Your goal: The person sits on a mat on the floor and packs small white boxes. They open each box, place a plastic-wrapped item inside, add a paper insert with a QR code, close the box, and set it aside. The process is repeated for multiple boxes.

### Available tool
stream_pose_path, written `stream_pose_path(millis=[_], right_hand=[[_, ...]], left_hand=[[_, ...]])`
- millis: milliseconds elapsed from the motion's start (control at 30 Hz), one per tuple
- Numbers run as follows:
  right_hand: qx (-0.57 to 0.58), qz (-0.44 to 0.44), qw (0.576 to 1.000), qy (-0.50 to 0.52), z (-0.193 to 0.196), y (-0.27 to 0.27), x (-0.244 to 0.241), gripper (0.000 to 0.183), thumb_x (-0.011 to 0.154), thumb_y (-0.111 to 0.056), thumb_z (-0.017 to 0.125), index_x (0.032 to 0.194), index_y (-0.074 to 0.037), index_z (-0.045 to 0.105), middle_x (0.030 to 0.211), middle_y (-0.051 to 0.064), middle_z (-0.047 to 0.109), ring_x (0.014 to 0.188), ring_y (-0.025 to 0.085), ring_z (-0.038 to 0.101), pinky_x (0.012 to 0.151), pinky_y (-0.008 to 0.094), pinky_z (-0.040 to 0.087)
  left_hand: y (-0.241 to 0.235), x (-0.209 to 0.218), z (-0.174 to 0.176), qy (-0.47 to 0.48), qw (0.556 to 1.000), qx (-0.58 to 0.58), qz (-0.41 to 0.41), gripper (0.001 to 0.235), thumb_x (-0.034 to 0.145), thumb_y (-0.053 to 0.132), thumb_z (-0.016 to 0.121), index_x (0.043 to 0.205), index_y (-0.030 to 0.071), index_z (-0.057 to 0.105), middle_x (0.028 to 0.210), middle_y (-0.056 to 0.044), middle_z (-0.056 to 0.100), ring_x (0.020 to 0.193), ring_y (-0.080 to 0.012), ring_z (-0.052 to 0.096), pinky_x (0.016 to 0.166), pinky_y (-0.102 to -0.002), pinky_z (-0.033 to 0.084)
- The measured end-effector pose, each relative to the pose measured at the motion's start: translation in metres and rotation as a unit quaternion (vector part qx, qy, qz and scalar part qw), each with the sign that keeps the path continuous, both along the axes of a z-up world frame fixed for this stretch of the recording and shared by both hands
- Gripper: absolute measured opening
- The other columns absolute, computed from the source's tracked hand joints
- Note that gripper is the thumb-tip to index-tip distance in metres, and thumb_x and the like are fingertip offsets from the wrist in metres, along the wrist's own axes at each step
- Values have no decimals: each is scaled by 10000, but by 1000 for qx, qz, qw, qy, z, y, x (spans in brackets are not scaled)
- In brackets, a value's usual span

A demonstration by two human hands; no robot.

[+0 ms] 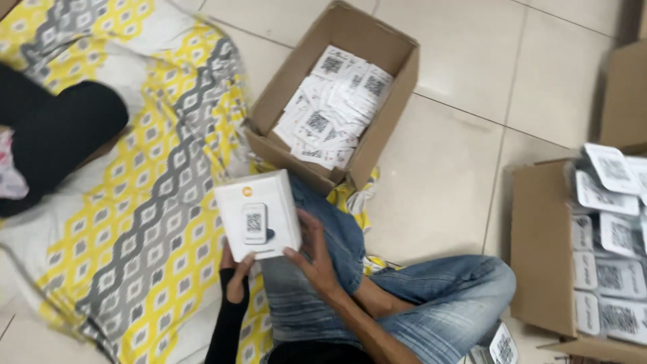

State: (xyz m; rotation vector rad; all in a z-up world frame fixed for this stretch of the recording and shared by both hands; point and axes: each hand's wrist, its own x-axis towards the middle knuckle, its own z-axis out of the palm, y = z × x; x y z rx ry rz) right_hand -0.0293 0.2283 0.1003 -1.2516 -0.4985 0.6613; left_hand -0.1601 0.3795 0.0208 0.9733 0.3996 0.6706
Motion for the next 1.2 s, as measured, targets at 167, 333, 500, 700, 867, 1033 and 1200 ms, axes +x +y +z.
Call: stream_pose_path(millis=[167, 333, 500, 700, 867, 1033, 1200], right_hand=[[-30, -208, 976, -49, -21, -128, 63, 795, 916, -300, 695, 1575, -95, 300, 1599, 155, 383, 1475, 304, 401, 1169, 459, 399], [-75, -348, 929, 105, -76, -216, 106, 711, 889, -398, 638, 1528, -180, 416, 1456, 142, 544, 1297, 280, 566, 963, 444, 525], [-126, -399, 880, 226, -152, -229, 125, 706, 881, -447, 622, 1530, -228, 452, 1462, 141, 517, 1221, 315, 536, 852, 450, 476], [-2, -372, 876, 306, -159, -239, 98, 754, 905, -462, 629, 1550, -185, 352, 1561, 108, 444, 1424, 285, 430, 1000, 398, 452], [94, -384, 862, 316, -143, -245, 38, 678, 957, -318, 647, 1532, -85, 371, 1560, 173, 462, 1412, 348, 482, 1113, 466, 450], [-176, -309, 934, -2, -70, -232, 23, 598, 935, -221, 665, 1483, -49, 496, 1551, 178, 485, 1398, 377, 480, 1124, 502, 423], [-404, -207, 797, -398, -62, -226, 78, 748, 809, -82, 669, 1512, -15, 420, 1512, 192, 435, 1410, 396, 429, 1144, 475, 402]], left_hand=[[-83, 111, -4, 150, 950, 106, -254, 842, 872, 151, 734, 1590, 94, 297, 1531, -142, 471, 1304, -293, 570, 1024, -461, 491], [-160, 188, 43, 6, 780, 599, -181, 988, 781, 320, 867, 1572, 115, 314, 1615, -212, 308, 1467, -418, 360, 1165, -522, 344], [-201, 219, 5, 40, 564, 750, -343, 1119, 636, 308, 842, 1585, 118, 280, 1644, -181, 242, 1516, -378, 230, 1207, -615, 220], [-200, 230, -31, 9, 547, 793, -268, 996, 673, 100, 687, 1597, 119, 317, 1668, -180, 252, 1544, -377, 245, 1201, -636, 248], [-200, 251, -37, 40, 550, 762, -338, 857, 700, 113, 705, 1508, 114, 418, 1625, -187, 267, 1490, -403, 275, 1109, -640, 316], [-185, 287, -89, 13, 589, 727, -354, 407, 877, 176, 705, 1283, 151, 705, 1489, -201, 537, 1339, -383, 529, 1056, -538, 446], [-170, 328, -127, -135, 586, 740, -302, 133, 858, 228, 723, 906, 113, 769, 1054, -80, 789, 1011, -243, 730, 1061, -513, 448]])
